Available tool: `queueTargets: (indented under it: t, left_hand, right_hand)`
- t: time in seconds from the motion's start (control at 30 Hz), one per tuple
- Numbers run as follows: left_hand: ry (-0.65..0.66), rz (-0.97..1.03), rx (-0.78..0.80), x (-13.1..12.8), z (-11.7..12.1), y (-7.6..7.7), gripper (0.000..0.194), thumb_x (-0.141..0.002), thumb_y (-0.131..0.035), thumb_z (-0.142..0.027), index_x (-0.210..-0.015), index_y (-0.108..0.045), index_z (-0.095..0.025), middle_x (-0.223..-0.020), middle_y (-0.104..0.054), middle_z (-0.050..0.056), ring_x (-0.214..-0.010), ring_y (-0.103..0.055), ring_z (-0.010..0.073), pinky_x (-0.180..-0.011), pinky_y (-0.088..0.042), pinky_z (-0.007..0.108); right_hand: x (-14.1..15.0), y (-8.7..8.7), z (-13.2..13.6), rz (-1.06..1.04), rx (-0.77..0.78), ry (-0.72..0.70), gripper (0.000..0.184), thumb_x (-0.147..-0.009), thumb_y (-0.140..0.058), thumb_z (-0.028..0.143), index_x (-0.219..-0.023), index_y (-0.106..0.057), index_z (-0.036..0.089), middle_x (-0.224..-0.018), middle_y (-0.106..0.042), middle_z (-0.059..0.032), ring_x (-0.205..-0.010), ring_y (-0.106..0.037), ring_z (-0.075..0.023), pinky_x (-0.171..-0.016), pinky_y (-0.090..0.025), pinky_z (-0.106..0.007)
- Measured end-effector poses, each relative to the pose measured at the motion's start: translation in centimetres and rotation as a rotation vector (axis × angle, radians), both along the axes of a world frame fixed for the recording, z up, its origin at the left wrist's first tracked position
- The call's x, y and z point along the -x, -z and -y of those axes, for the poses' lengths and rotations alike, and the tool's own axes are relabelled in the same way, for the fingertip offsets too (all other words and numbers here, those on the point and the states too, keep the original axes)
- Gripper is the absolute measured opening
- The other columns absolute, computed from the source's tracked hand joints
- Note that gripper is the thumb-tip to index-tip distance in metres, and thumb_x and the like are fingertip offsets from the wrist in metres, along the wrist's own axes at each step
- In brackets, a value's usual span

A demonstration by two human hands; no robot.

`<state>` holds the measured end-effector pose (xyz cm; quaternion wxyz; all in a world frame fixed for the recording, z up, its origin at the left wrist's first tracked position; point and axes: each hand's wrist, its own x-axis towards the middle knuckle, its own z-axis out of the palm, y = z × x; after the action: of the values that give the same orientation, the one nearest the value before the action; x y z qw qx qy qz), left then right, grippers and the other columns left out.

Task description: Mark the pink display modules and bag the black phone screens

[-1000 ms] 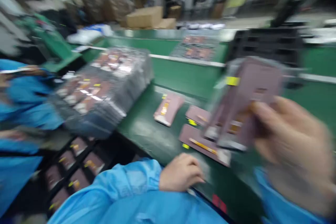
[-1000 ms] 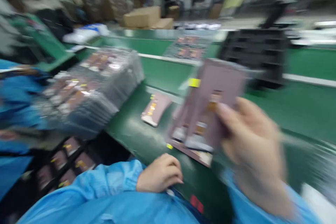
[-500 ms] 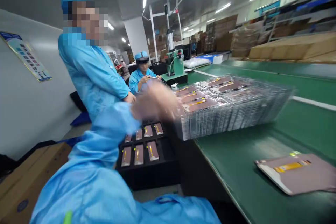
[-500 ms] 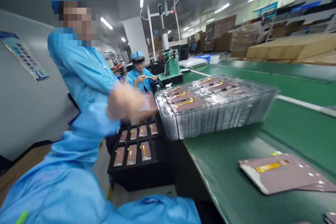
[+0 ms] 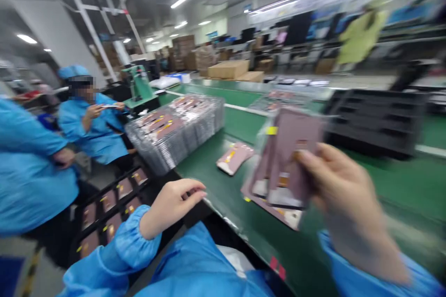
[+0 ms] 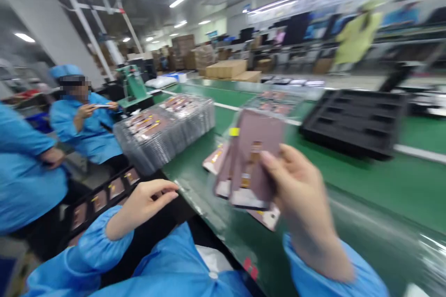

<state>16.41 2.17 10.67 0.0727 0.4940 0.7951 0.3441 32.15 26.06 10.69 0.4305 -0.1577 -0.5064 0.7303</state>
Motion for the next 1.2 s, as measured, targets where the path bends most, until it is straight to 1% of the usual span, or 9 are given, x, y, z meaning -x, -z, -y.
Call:
queueTargets:
  t: [0.07, 0.2, 0.37, 0.57, 0.67, 0.87, 1.0, 1.1, 1.2]
  left_hand:
    - [0.008, 0.201, -0.137, 0.5, -3.3, -0.5, 0.022, -0.088, -0.062, -0.039, -0.095, -0.072, -0.020, -0.082, -0.075, 0.004, -0.072, -0.069, 0.0181, -0.062, -0.053, 0.026]
    - [0.088, 0.588, -0.328, 1.1, -8.4, -0.8, 0.038, -0.085, -0.062, -0.052, -0.095, -0.071, -0.017, -0.078, -0.071, 0.005, -0.066, -0.066, 0.0154, -0.058, -0.054, 0.025]
    - [0.158, 0.840, -0.362, 1.7, -12.7, -0.4, 0.047, -0.077, -0.070, -0.057, -0.094, -0.072, -0.014, -0.079, -0.069, 0.006, -0.068, -0.064, 0.0159, -0.057, -0.054, 0.025]
    - [0.289, 0.975, -0.266, 2.9, -16.8, 0.2, 0.044, -0.078, -0.071, -0.054, -0.098, -0.073, -0.015, -0.086, -0.073, 0.006, -0.075, -0.068, 0.0187, -0.064, -0.055, 0.027]
    - [0.332, 1.042, -0.178, 3.3, -18.5, 1.0, 0.040, -0.079, -0.072, -0.048, -0.104, -0.072, -0.016, -0.092, -0.075, 0.007, -0.080, -0.070, 0.0211, -0.071, -0.057, 0.030]
    - [0.363, 1.134, -0.226, 3.6, -21.4, 5.0, 0.043, -0.078, -0.077, -0.028, -0.118, -0.063, -0.019, -0.120, -0.070, 0.006, -0.114, -0.063, 0.0233, -0.096, -0.051, 0.032]
    - [0.331, 1.197, -0.220, 3.8, -22.8, 7.1, 0.045, -0.081, -0.074, -0.029, -0.123, -0.059, -0.020, -0.126, -0.068, 0.006, -0.118, -0.061, 0.0233, -0.101, -0.049, 0.034]
    - [0.292, 1.215, -0.208, 4.8, -23.5, 7.2, 0.050, -0.081, -0.074, -0.031, -0.127, -0.058, -0.024, -0.131, -0.065, 0.004, -0.122, -0.058, 0.0224, -0.100, -0.049, 0.032]
    - [0.205, 1.136, -0.198, 6.8, -23.4, 6.6, 0.053, -0.074, -0.078, -0.035, -0.123, -0.061, -0.022, -0.120, -0.070, 0.003, -0.109, -0.064, 0.0210, -0.087, -0.055, 0.026]
  right_hand:
    - [0.1, 0.3, -0.5, 0.010, 0.046, -0.057, 0.035, -0.072, -0.082, 0.036, -0.102, -0.068, 0.023, -0.094, -0.075, -0.0041, -0.075, -0.071, -0.0205, -0.065, -0.059, -0.030]
    - [2.2, 1.0, -1.2, -0.008, 0.067, -0.150, 0.038, -0.072, -0.081, 0.042, -0.101, -0.065, 0.024, -0.089, -0.076, -0.0024, -0.073, -0.072, -0.0196, -0.066, -0.059, -0.030]
    - [2.8, 1.6, -2.1, 0.019, 0.079, -0.169, 0.039, -0.074, -0.080, 0.043, -0.103, -0.063, 0.022, -0.088, -0.076, -0.0029, -0.074, -0.072, -0.0190, -0.068, -0.059, -0.029]
    - [3.5, 2.3, -4.1, 0.088, 0.118, -0.120, 0.044, -0.074, -0.079, 0.046, -0.106, -0.061, 0.021, -0.087, -0.076, -0.0029, -0.071, -0.071, -0.0198, -0.065, -0.058, -0.030]
    - [4.1, 2.9, -5.2, 0.112, 0.132, -0.078, 0.045, -0.075, -0.078, 0.047, -0.105, -0.060, 0.021, -0.084, -0.075, -0.0022, -0.067, -0.071, -0.0194, -0.064, -0.058, -0.031]
    - [5.7, 5.3, -6.7, 0.245, 0.056, 0.106, 0.043, -0.080, -0.070, 0.051, -0.107, -0.058, 0.020, -0.076, -0.071, -0.0008, -0.062, -0.066, -0.0177, -0.061, -0.056, -0.031]
    - [6.8, 6.6, -7.6, 0.356, -0.018, 0.210, 0.041, -0.083, -0.064, 0.051, -0.107, -0.058, 0.018, -0.079, -0.071, -0.0025, -0.067, -0.067, -0.0181, -0.059, -0.054, -0.028]
    - [5.5, 6.3, -8.3, 0.455, -0.092, 0.149, 0.040, -0.086, -0.059, 0.047, -0.114, -0.057, 0.019, -0.085, -0.072, -0.0035, -0.074, -0.069, -0.0185, -0.063, -0.055, -0.029]
    - [1.4, 5.0, -8.7, 0.663, -0.257, 0.228, 0.034, -0.086, -0.060, 0.041, -0.113, -0.060, 0.020, -0.096, -0.073, -0.0052, -0.086, -0.069, -0.0192, -0.069, -0.055, -0.029]
